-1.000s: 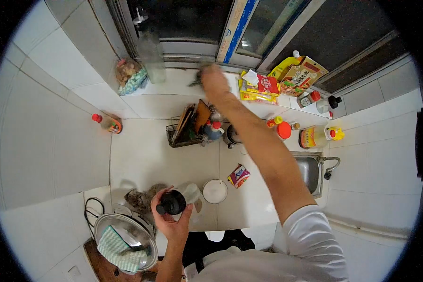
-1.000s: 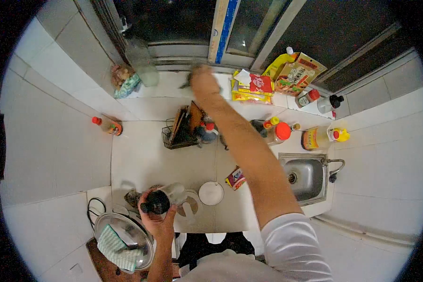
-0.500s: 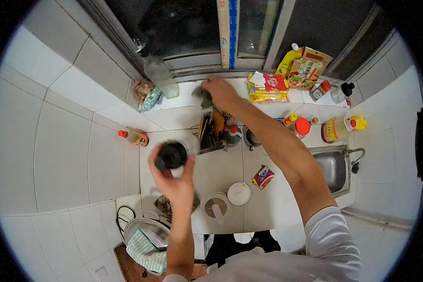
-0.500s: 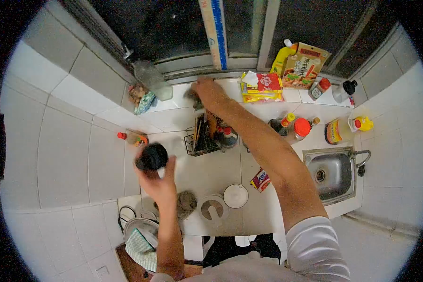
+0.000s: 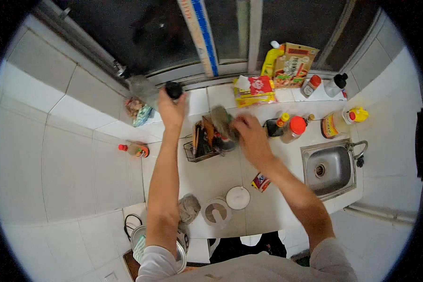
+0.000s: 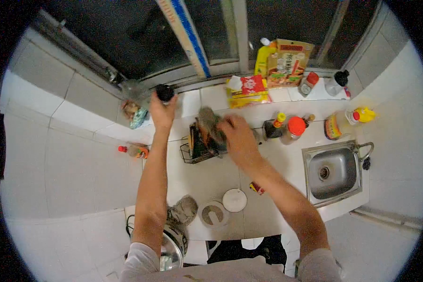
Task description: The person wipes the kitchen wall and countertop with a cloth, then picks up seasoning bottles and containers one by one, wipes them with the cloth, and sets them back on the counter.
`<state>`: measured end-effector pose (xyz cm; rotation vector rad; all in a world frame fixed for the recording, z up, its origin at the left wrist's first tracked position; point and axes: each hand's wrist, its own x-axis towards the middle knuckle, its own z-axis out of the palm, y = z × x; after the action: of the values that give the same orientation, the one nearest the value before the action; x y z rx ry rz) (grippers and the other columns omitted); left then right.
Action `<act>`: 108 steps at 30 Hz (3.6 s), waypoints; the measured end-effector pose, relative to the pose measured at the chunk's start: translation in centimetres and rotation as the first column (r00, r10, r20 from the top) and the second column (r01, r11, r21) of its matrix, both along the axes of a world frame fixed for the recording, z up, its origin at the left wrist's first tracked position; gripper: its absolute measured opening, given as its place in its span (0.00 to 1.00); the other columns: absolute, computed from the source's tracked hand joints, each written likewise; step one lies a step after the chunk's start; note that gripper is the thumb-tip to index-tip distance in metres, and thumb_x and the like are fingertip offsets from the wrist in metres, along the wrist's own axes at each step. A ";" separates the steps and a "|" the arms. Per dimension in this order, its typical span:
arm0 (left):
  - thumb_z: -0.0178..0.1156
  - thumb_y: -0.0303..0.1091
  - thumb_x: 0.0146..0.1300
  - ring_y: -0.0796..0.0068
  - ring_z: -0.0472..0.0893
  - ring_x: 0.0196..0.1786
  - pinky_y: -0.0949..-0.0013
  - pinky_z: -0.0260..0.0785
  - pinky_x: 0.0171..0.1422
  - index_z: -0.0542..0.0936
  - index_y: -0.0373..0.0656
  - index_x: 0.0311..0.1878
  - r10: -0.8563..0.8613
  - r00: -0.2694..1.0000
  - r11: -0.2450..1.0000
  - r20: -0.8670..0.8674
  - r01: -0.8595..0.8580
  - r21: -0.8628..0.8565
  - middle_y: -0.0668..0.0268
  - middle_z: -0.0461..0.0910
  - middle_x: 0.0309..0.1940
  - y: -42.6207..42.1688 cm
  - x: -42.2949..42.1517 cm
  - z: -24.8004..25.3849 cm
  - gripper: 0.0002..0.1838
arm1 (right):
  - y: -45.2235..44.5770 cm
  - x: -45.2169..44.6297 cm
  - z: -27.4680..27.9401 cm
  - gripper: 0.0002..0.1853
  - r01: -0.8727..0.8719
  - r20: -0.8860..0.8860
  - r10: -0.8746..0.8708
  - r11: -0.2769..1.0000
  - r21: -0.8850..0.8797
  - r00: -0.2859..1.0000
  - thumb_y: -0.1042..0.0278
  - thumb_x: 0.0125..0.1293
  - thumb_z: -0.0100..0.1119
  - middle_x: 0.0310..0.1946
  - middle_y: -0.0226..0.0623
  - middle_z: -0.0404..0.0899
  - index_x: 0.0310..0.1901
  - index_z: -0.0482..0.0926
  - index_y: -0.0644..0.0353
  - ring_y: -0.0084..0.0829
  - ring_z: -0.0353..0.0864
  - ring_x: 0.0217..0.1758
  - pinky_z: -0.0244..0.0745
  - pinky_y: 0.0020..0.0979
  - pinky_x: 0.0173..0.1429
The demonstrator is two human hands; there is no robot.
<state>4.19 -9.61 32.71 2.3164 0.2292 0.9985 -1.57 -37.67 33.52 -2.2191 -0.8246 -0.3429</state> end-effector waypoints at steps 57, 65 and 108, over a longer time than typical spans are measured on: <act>0.74 0.29 0.55 0.59 0.76 0.62 0.59 0.69 0.67 0.66 0.38 0.67 -0.778 0.602 0.405 0.182 0.701 -0.587 0.56 0.74 0.60 -49.0 -23.9 7.4 0.38 | -35.3 -19.2 11.4 0.38 0.119 -0.364 0.182 0.737 0.666 0.913 0.82 0.51 0.68 0.71 0.43 0.67 0.68 0.72 0.64 0.37 0.67 0.74 0.62 0.36 0.75; 0.76 0.29 0.52 0.63 0.73 0.68 0.61 0.64 0.73 0.62 0.39 0.72 -0.863 0.485 0.327 0.142 0.750 -0.575 0.59 0.72 0.66 -40.0 -27.1 9.9 0.45 | -31.5 -19.8 14.1 0.30 -0.016 -0.510 0.385 0.810 0.586 0.769 0.86 0.52 0.67 0.69 0.43 0.73 0.61 0.80 0.63 0.31 0.71 0.71 0.67 0.34 0.71; 0.71 0.30 0.55 0.53 0.75 0.59 0.57 0.68 0.63 0.68 0.34 0.62 -0.359 0.933 0.871 -0.030 0.323 -0.370 0.49 0.75 0.56 -44.1 -31.8 9.6 0.33 | -25.9 -24.0 11.3 0.26 0.167 -0.143 -0.113 0.874 0.457 0.983 0.64 0.70 0.59 0.57 0.51 0.77 0.66 0.70 0.67 0.47 0.78 0.58 0.71 0.40 0.64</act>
<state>-27.58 -53.75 42.31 1.9777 0.0305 0.6058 -25.61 -63.59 44.79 -1.8235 -0.4570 -0.4326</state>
